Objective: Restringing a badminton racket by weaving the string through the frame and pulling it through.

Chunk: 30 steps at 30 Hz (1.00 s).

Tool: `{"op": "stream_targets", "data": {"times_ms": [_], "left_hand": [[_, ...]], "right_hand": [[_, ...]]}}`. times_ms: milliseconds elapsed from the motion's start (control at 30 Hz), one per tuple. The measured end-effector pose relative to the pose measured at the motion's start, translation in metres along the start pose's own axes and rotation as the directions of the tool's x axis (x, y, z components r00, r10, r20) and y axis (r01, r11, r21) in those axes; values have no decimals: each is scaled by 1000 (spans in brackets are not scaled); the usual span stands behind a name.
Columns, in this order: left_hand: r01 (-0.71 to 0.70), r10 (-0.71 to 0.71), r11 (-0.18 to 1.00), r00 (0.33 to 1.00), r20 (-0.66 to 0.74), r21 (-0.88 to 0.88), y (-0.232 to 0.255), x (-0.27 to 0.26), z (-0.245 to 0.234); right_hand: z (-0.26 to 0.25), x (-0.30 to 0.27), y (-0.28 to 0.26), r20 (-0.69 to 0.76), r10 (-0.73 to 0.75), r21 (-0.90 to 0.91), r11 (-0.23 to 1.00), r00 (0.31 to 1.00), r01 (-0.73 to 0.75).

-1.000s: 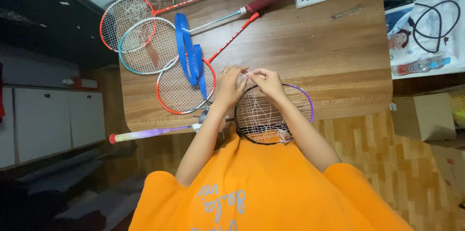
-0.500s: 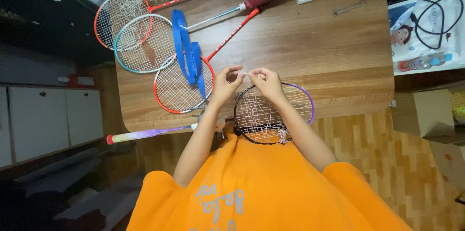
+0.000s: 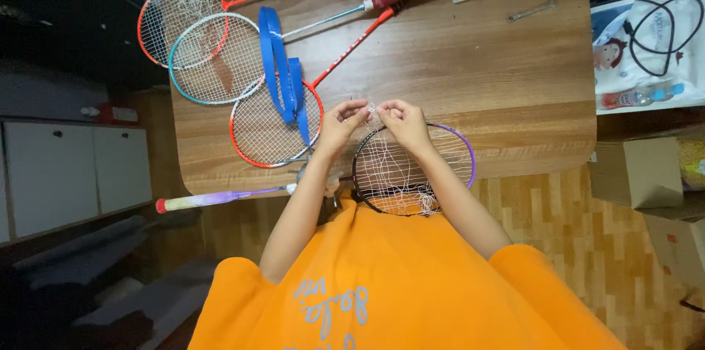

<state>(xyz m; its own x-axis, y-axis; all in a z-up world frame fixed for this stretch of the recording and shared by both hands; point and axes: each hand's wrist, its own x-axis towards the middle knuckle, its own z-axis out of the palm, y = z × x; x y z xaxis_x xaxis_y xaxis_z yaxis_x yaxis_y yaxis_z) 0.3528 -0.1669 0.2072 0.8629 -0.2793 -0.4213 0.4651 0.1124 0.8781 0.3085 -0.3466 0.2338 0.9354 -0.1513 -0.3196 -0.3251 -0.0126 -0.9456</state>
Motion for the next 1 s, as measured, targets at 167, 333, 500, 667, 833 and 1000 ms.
{"op": "stream_targets", "data": {"times_ms": [167, 333, 500, 667, 833, 1000], "left_hand": [[10, -10, 1000, 1000, 5, -6, 3, -1, 2], [12, -12, 999, 1000, -7, -36, 2, -2, 2], [26, -26, 999, 1000, -2, -47, 4, -4, 0], [42, -42, 997, 999, 1, -64, 5, -6, 0], [39, -40, 996, 999, -6, -82, 4, -7, -1], [3, -4, 999, 1000, -30, -50, 3, -9, 0]], "right_hand": [[1, -1, -3, 20, -16, -30, 999, 1000, 17], [2, -3, -6, 8, -33, -33, 999, 999, 33], [4, -7, -7, -33, -34, -79, 996, 999, 31], [11, -10, -9, -82, -40, -142, 989, 996, 28], [17, -13, -18, -117, -22, -172, 985, 993, 1], [9, -12, -21, -82, -22, -159, 987, 996, 9]]}}
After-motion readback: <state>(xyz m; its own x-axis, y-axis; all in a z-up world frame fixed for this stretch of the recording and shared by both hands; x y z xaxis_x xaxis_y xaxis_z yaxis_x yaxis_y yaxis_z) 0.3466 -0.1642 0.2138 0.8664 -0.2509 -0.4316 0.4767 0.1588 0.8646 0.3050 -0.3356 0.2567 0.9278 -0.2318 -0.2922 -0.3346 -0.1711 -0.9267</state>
